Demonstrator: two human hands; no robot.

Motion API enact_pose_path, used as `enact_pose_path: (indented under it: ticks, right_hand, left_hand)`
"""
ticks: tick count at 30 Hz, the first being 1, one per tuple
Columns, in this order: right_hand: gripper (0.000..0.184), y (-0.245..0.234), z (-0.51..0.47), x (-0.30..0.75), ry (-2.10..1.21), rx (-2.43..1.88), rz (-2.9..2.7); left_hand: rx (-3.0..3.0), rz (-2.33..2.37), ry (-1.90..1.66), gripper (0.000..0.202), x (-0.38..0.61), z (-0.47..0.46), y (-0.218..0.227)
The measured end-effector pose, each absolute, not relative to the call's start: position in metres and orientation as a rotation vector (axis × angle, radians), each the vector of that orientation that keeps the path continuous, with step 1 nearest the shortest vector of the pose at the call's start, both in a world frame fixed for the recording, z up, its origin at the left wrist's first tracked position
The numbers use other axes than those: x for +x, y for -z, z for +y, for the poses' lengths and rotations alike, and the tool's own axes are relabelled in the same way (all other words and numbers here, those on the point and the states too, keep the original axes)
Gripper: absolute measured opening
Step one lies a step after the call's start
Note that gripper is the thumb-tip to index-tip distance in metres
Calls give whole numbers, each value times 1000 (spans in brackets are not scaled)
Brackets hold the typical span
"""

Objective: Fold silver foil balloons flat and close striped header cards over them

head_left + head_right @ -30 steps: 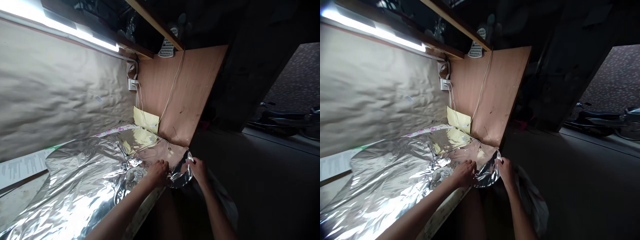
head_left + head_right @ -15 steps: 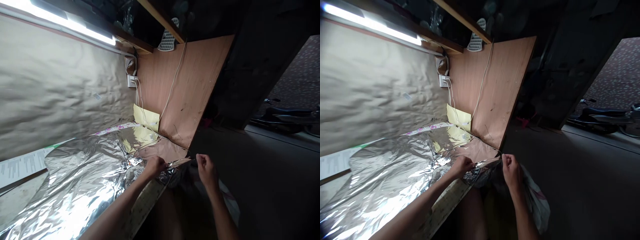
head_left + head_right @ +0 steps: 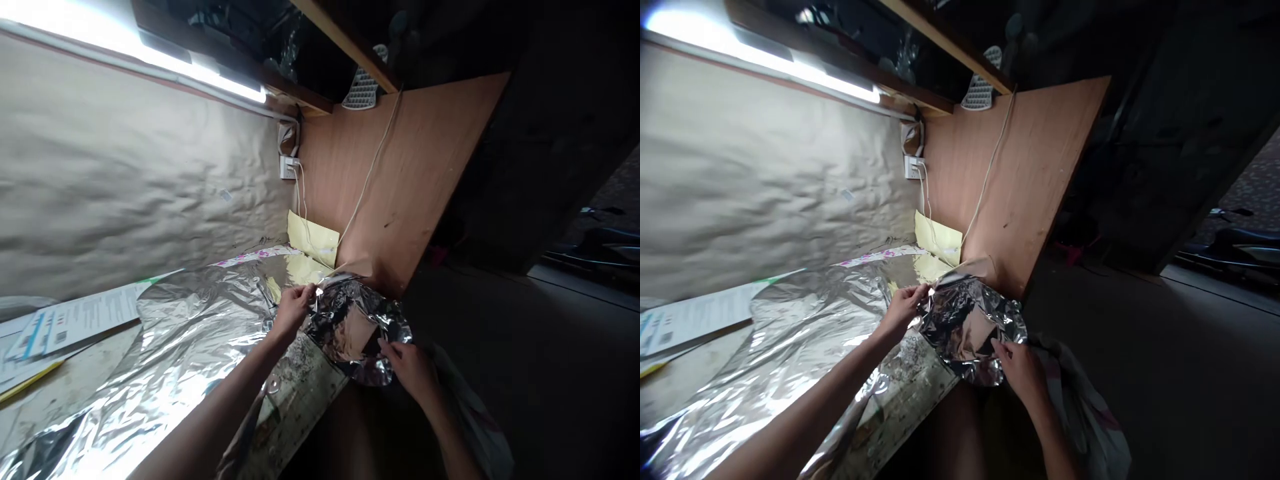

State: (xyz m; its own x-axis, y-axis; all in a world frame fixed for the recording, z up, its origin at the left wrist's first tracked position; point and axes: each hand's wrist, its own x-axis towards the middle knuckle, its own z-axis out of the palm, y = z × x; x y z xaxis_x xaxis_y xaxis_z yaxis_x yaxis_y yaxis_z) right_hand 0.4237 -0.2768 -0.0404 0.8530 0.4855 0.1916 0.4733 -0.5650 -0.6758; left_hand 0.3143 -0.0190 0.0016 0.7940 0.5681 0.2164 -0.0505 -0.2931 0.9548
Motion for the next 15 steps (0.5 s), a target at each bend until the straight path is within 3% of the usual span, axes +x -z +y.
enact_pose_path:
  ticks: [3,5,12,15]
  right_hand:
    - [68,19,-255,423,-326,-1799,-612]
    - [74,3,-226,419,-365,-1635,-690]
    - [46,-39,-90,398,-173,-1946,-1038]
    - [38,-67,-36,366,-71,-2064,-1255]
  left_hand:
    - [1791,328,-569,56,284,-17,-7]
    - [1839,279,-520,49,266,-23,-6]
    - [1986,405,-486,37,214,-19,-3]
    - [1925,565,-509,48,171,10,-9]
